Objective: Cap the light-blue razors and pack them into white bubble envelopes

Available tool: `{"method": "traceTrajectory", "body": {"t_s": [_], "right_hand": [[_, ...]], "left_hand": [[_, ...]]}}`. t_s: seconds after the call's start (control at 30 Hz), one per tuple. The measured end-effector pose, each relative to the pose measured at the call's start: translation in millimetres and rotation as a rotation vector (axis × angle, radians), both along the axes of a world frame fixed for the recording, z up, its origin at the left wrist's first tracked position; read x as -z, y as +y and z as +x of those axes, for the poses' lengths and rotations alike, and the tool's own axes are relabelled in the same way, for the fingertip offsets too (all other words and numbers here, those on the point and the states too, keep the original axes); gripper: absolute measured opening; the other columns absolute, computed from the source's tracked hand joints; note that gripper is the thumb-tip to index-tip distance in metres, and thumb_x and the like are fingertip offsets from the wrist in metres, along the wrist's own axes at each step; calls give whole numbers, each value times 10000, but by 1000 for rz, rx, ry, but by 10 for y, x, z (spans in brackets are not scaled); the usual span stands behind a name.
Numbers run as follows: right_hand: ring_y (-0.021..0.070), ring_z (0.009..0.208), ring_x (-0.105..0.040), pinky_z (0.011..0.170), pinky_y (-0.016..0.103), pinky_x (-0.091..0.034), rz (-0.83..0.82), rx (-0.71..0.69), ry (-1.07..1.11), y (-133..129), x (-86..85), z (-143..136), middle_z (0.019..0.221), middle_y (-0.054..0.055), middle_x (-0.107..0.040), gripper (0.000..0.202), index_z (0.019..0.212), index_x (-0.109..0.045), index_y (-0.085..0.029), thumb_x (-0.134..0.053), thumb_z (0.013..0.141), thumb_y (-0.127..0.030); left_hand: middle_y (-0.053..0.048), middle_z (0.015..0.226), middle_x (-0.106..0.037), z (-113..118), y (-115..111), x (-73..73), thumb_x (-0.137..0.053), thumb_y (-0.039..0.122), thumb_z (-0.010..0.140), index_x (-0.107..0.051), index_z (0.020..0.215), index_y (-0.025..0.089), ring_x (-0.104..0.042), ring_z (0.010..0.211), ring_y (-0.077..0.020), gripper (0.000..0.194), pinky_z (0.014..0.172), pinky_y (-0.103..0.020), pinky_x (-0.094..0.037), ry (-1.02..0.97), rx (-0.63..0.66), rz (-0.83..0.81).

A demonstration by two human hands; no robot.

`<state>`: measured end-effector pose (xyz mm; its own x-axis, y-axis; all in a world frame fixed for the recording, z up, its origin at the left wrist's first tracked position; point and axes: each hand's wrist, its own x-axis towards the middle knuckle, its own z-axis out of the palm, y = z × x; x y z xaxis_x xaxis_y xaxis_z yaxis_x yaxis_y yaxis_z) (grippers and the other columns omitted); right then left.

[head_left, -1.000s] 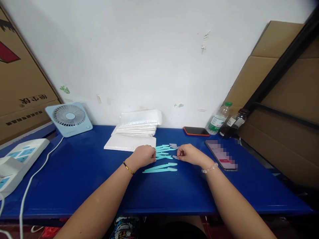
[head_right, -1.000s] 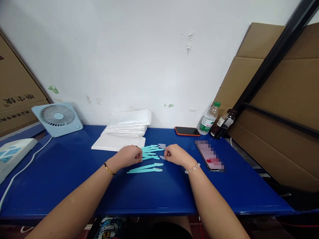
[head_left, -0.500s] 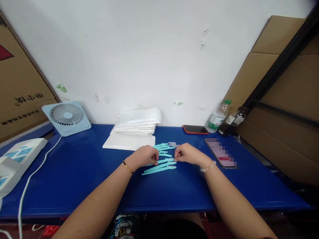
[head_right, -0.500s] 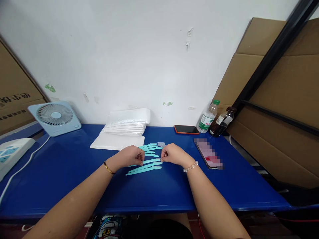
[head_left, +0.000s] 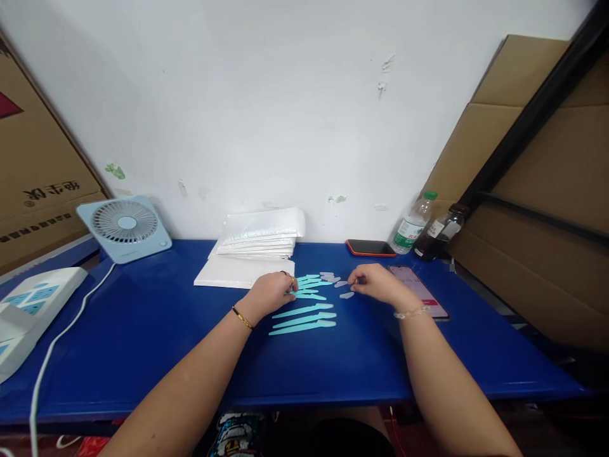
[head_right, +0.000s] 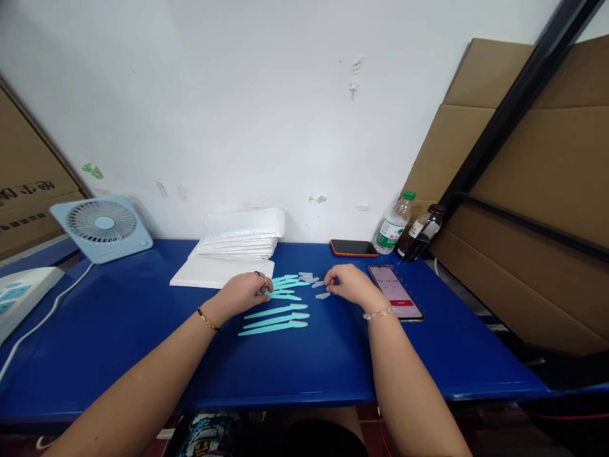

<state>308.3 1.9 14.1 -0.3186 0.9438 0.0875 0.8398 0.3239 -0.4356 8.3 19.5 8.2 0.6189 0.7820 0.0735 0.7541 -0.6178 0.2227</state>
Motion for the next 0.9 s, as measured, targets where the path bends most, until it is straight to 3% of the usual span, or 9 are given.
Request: {"method": "traceTrajectory", "body": {"t_s": [0.2,0.3,0.43,0.63,0.9], "right_hand": [[158,688,-634,613,225,-438,-197,-44,36,-19,51,-213,757,18,-709,54,719,-693,-191,-656,681,-183],[161,675,-634,589,225,-432,-229,-60,78,-26,63,-302,729,19,-707,68,713,-691,-186,-674,689,-247],[157,634,-612,547,225,-405,-227,-71,64,-10,87,-336,686,18,-691,165,680,-683,-177,-708,668,-340],[138,591,-575,523,223,-374,-200,-61,64,-10,83,-399,645,8,-668,223,644,-669,-174,-722,662,-390],[138,609,-587,530,224,-369,-104,-79,86,14,169,-501,686,17,-670,172,682,-690,-180,-711,700,-350]], "left_hand": [[3,807,-659,52,-27,35,-576,255,764,-659,752,227,-584,712,-154,89,579,-240,-381,51,-22,6],[-5,810,-662,65,-43,33,-573,274,772,-656,822,225,-592,723,-157,109,584,-236,-388,52,-22,0],[-11,888,-661,74,-45,24,-570,294,782,-641,946,239,-602,755,-155,187,600,-229,-401,34,-10,9],[-18,871,-659,114,-47,21,-557,275,793,-653,815,211,-597,743,-153,118,590,-228,-397,43,-43,2],[-10,881,-658,103,-15,64,-582,289,788,-674,841,229,-602,760,-156,122,614,-234,-408,14,-27,11]]}}
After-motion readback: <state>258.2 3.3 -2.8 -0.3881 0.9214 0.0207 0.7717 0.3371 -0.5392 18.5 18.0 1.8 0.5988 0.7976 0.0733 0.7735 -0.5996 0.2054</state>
